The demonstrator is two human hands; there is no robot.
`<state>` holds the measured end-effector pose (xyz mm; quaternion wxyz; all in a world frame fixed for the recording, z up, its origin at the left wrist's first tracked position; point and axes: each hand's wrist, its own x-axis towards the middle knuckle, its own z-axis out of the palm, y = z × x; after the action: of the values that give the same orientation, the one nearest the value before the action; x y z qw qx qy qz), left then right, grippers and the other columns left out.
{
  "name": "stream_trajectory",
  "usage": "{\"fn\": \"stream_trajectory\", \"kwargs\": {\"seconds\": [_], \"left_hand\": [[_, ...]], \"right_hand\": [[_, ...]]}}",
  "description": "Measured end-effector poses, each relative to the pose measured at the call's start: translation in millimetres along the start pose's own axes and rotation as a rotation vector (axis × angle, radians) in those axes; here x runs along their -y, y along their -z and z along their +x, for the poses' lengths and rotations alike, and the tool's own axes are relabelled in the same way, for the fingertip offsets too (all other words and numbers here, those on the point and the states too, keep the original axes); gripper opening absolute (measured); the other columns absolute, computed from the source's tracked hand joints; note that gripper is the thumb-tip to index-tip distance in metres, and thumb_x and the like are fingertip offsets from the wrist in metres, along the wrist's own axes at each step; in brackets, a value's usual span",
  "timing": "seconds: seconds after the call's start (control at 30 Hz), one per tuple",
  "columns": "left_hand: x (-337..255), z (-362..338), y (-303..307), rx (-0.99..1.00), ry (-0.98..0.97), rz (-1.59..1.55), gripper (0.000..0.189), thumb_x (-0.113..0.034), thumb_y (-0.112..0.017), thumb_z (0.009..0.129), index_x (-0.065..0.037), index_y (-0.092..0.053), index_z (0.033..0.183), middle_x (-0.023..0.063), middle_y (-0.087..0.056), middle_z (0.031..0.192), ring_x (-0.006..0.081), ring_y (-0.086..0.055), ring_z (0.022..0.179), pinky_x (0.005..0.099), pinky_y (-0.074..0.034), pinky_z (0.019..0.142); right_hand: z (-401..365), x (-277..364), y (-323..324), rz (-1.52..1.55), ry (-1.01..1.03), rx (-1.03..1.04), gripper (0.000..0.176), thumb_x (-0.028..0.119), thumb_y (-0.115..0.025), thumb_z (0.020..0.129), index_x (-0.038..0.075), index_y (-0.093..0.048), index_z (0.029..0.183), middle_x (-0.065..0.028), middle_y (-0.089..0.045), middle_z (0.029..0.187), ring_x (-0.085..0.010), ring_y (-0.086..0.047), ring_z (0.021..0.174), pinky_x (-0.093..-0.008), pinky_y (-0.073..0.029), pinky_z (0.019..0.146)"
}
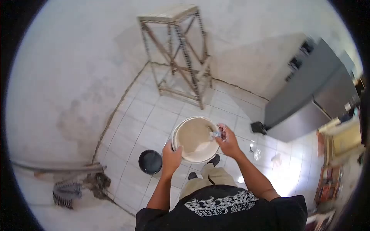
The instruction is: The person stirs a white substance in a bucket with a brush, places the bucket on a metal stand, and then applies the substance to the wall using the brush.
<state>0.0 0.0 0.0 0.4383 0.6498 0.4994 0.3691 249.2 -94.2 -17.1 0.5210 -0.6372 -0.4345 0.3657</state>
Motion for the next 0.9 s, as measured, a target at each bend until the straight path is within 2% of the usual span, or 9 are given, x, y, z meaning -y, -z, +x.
{"fn": "stream_trajectory", "kwargs": {"seconds": [0.17,0.2,0.23,0.37,0.43,0.47,0.57,0.73,0.9], "left_hand": [[-56.2,-12.3,-128.3,0.238,-0.063,-0.182,0.026,-0.006,-0.064,0.080,0.005,-0.062,0.103,0.0164,-0.069,0.087,0.0265,-0.067,0.077,0.0380,-0.052,0.074],[-80.7,-5.6,-139.0,0.284,0.072,-0.261,0.024,-0.004,-0.063,0.080,0.005,-0.062,0.102,0.0131,-0.067,0.080,0.0203,-0.064,0.065,0.0340,-0.051,0.059],[-90.0,3.2,-136.9,0.308,0.028,-0.242,0.024,-0.004,-0.063,0.080,0.005,-0.062,0.102,0.0131,-0.067,0.080,0.0203,-0.064,0.065,0.0340,-0.051,0.059],[-99.7,-17.9,-136.2,0.303,0.118,-0.274,0.037,-0.001,-0.063,0.079,0.003,-0.056,0.115,0.0120,-0.064,0.081,0.0118,-0.058,0.051,0.0257,-0.040,0.038],[-111.0,-40.6,-149.9,0.358,0.175,-0.283,0.046,0.000,-0.062,0.079,0.005,-0.052,0.124,0.0124,-0.066,0.086,0.0156,-0.064,0.063,0.0285,-0.050,0.050],[-101.1,-45.7,-164.3,0.407,0.153,-0.319,0.047,0.001,-0.062,0.080,0.006,-0.053,0.126,0.0135,-0.068,0.091,0.0217,-0.069,0.082,0.0317,-0.056,0.069],[-122.7,-62.5,-192.0,0.624,0.065,-0.126,0.045,0.001,-0.062,0.080,0.008,-0.056,0.124,0.0147,-0.070,0.097,0.0247,-0.068,0.096,0.0339,-0.055,0.084],[-152.7,-66.8,-215.1,0.715,0.249,-0.258,0.033,-0.001,-0.060,0.086,0.008,-0.060,0.118,0.0143,-0.071,0.103,0.0205,-0.068,0.095,0.0322,-0.054,0.084],[-135.8,-82.5,-240.8,0.942,0.309,-0.250,0.037,-0.008,-0.048,0.096,0.006,-0.050,0.130,0.0173,-0.066,0.113,0.0241,-0.069,0.097,0.0397,-0.059,0.084]], "right_hand": [[-36.6,-0.8,128.9,-0.090,0.090,-0.329,0.047,0.007,-0.065,0.086,-0.006,-0.053,0.129,-0.0156,-0.064,0.109,-0.0213,-0.063,0.096,-0.0320,-0.050,0.088],[-32.5,12.5,141.9,-0.121,0.099,-0.391,0.043,0.008,-0.065,0.086,-0.007,-0.057,0.126,-0.0158,-0.064,0.103,-0.0216,-0.062,0.088,-0.0331,-0.051,0.081],[-31.0,24.9,141.3,-0.100,0.122,-0.433,0.043,0.008,-0.065,0.086,-0.007,-0.057,0.126,-0.0158,-0.064,0.103,-0.0216,-0.062,0.088,-0.0331,-0.051,0.081],[-71.6,42.4,159.0,-0.131,0.067,-0.251,0.041,0.009,-0.066,0.084,-0.006,-0.060,0.122,-0.0169,-0.065,0.099,-0.0235,-0.062,0.081,-0.0357,-0.051,0.077],[-82.8,49.1,184.4,-0.363,0.139,-0.248,0.042,0.005,-0.069,0.084,-0.006,-0.060,0.123,-0.0114,-0.061,0.086,-0.0195,-0.057,0.072,-0.0320,-0.049,0.070],[-86.7,53.9,197.9,-0.358,0.142,-0.249,0.042,0.005,-0.069,0.084,-0.006,-0.060,0.123,-0.0114,-0.061,0.086,-0.0195,-0.057,0.072,-0.0320,-0.049,0.070],[-103.4,71.0,239.2,-0.533,0.132,-0.284,0.041,0.005,-0.069,0.082,-0.004,-0.062,0.121,-0.0151,-0.059,0.089,-0.0262,-0.058,0.076,-0.0347,-0.049,0.074],[-132.9,83.1,272.9,-0.471,0.279,-0.332,0.041,0.005,-0.070,0.082,-0.002,-0.062,0.122,-0.0171,-0.058,0.101,-0.0291,-0.058,0.084,-0.0370,-0.049,0.076],[-143.2,81.0,290.7,-0.486,0.310,-0.326,0.042,0.006,-0.066,0.088,0.001,-0.059,0.128,-0.0138,-0.056,0.101,-0.0315,-0.060,0.091,-0.0407,-0.049,0.080]]}}
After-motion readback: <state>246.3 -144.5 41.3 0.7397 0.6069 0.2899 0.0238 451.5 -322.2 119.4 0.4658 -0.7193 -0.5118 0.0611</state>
